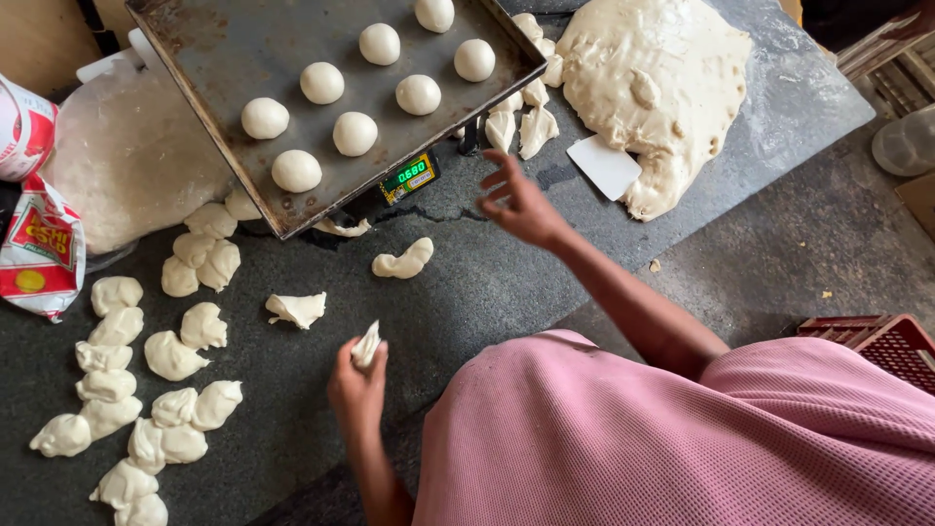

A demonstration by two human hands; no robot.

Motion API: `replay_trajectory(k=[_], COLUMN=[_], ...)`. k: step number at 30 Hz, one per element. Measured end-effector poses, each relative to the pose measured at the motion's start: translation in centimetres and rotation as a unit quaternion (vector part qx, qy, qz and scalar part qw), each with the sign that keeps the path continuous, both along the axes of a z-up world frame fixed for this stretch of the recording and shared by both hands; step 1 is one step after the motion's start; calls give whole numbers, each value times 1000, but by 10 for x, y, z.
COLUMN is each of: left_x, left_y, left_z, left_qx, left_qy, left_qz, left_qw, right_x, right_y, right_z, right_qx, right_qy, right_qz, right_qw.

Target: The person portions dough from a large mass on a countertop, rolls each piece into a ball, and places the finished balls onto a metal tray. The process is repeated continuously throughout the clip.

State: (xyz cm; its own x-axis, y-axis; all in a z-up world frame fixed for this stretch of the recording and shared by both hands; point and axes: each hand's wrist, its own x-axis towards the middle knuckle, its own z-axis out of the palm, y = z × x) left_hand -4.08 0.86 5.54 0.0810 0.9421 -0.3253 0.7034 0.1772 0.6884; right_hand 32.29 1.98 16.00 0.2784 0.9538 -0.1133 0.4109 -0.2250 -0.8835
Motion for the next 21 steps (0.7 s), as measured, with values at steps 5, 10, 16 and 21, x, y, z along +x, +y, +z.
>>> replay_trajectory(k=[5,10,16,21], left_x=[-59,-78,-32,-17], left_y=[-10,3,17,25], left_z=[2,8,4,16], left_qx=[33,-35,-81,2], left_qy=[80,121,120,115], left_qz=[83,51,-27,-80], left_qw=[993,991,989,990], right_x=[56,59,30,23], right_y=[-20,-35,-38,-34], right_z=[-19,-46,-75,-86], right_qx=[-39,-59,-57,-25], right_qy=[-59,-103,-105,-144], right_qz=[-114,-150,-85,-38], right_qw=[991,982,989,989])
